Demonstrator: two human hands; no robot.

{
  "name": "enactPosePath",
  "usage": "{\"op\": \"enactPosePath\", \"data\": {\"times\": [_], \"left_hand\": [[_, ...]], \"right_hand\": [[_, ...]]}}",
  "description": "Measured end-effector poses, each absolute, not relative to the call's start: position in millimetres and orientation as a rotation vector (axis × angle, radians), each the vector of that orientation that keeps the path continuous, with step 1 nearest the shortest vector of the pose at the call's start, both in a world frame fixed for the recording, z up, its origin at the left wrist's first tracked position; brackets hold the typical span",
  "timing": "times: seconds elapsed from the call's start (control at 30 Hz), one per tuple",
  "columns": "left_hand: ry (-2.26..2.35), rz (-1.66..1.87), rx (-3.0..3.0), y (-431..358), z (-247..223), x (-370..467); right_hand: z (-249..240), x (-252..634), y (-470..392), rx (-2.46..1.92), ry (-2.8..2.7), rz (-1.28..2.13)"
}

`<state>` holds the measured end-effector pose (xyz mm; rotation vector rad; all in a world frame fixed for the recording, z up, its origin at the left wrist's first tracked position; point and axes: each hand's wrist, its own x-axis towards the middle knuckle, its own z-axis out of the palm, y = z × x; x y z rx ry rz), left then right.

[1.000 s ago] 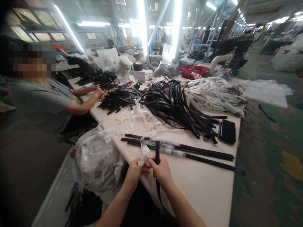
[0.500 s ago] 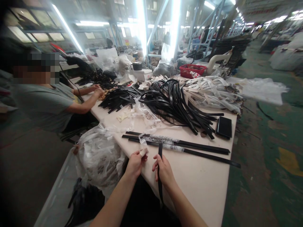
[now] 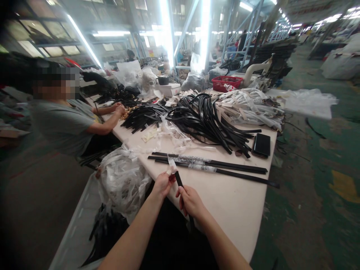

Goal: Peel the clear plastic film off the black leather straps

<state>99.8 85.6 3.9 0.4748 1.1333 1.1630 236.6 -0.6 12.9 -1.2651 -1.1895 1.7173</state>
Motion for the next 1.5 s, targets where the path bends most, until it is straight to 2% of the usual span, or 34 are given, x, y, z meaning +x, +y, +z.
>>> {"op": "enactPosePath", "data": {"times": [0.27, 0.47, 0.67, 0.87, 1.07, 1.3, 1.5], "left_hand": [[1.092, 1.116, 0.659, 75.5, 7.0, 99.6], [1.055, 0.911, 0.768, 64.2, 15.8, 97.3], [1.210, 1.176, 0.598, 68.0, 27.0, 93.6], [1.104, 0.855, 0.717, 25.5, 32.8, 108.9], [1.331, 1.176, 0.713, 22.3, 42.0, 94.7], [1.275, 0.923, 0.748, -10.6, 40.4, 99.2], [1.348, 1.158, 0.708, -11.7, 48.4, 97.4]], "right_hand": [[9.6, 240.9, 8.4, -1.205, -1.163, 1.826], [14.4, 237.1, 17.0, -1.225, -1.103, 1.782], [31.5, 234.0, -12.2, -1.334, -1.091, 1.743], [42.6, 238.4, -14.6, -1.344, -1.028, 1.756], [47.6, 238.5, -33.6, -1.410, -1.095, 1.749], [34.1, 228.8, -41.0, -1.459, -1.091, 1.657], [37.1, 231.4, -53.7, -1.467, -1.153, 1.696]]}}
